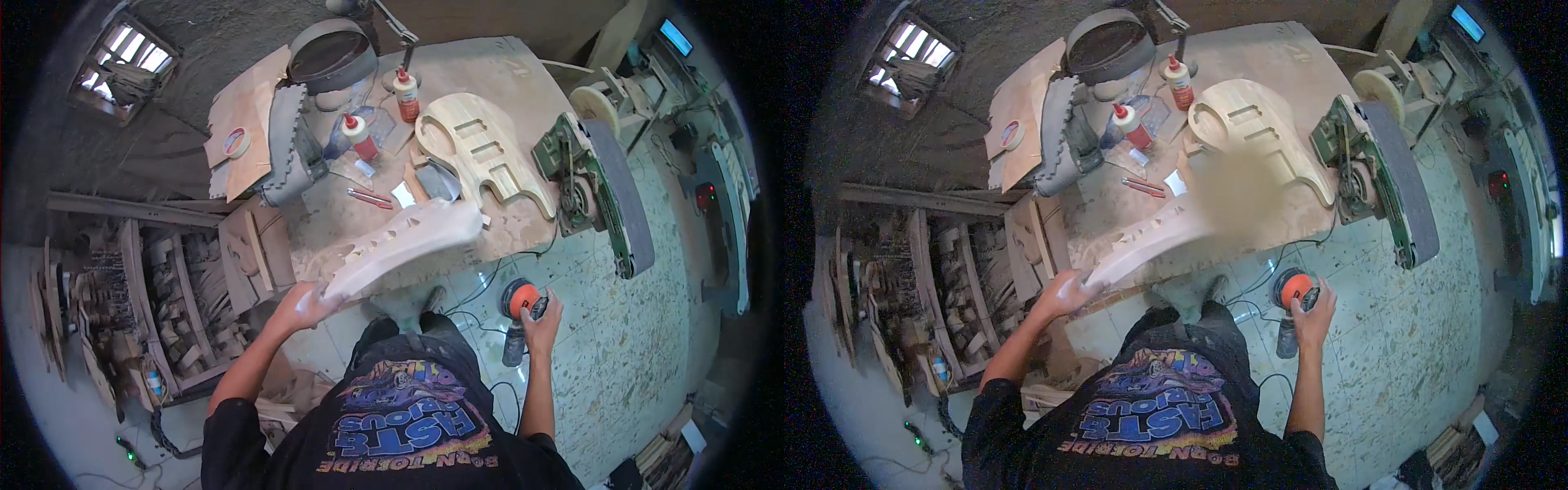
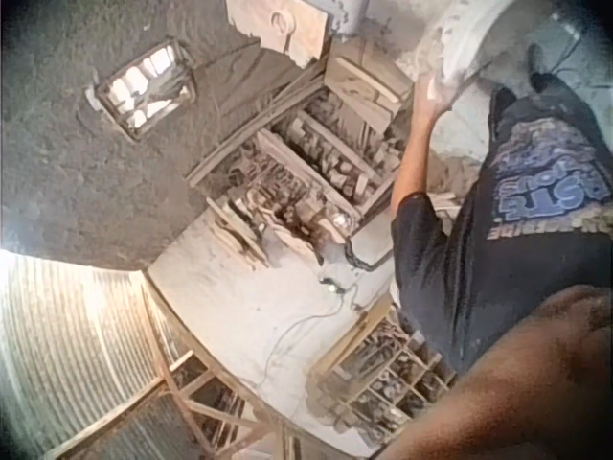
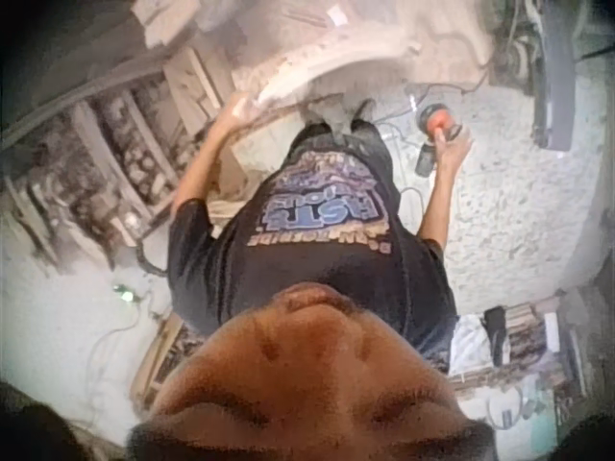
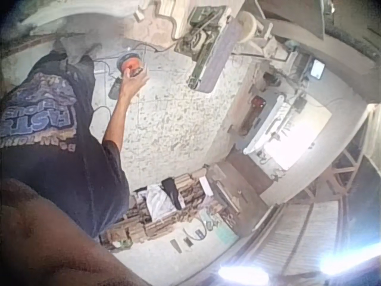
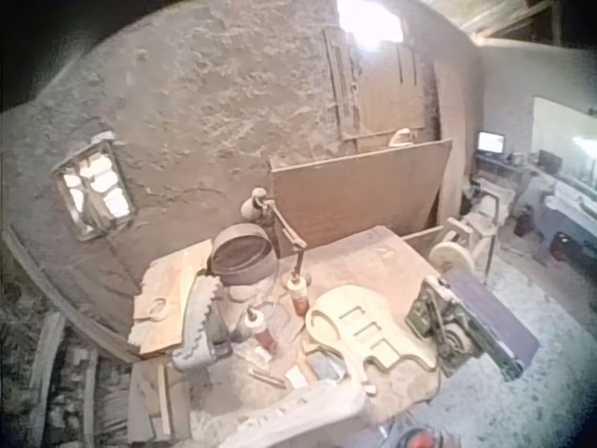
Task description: The person uses a power sander to smooth the surface and edges of a wooden guitar body, moving the tool across the flat faces and around the curved perimeter.
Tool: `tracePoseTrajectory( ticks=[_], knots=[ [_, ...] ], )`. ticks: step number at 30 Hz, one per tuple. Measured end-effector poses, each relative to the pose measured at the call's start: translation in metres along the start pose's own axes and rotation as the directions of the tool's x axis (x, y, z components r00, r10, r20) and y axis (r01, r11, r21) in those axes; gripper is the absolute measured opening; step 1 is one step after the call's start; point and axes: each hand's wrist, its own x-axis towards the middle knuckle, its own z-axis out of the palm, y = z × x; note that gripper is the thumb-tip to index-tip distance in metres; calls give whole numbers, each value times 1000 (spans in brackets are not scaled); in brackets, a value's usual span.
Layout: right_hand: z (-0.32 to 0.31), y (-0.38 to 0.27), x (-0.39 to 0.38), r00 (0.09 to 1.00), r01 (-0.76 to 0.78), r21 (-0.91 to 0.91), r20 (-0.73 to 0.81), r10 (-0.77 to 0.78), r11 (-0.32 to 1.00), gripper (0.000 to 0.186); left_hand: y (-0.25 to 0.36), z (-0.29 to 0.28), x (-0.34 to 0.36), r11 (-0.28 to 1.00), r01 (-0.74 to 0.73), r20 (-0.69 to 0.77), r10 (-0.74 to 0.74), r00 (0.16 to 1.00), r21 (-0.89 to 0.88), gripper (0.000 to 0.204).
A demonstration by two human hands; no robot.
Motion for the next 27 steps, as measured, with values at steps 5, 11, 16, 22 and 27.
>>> tracePoseTrajectory(
  ticks=[5,11,16,22,27],
  knots=[
    [-10,-20,15,992,114,33,-63,-112,993,74,-6,-6,6,820,337,171,-291,941,-462,49],
    [-16,-46,27,991,134,82,-16,-133,988,77,-26,0,1,540,411,264,-330,906,-735,53],
    [-11,-61,29,980,195,66,19,-197,979,77,-47,20,-5,620,346,220,-273,937,-704,57],
    [1,-80,27,961,269,65,43,-272,961,78,-63,39,-10,807,162,-16,-208,978,-568,76],
    [13,-100,24,944,316,54,81,-319,947,79,-69,49,-22,751,259,63,-279,958,-608,87]
  ],
)
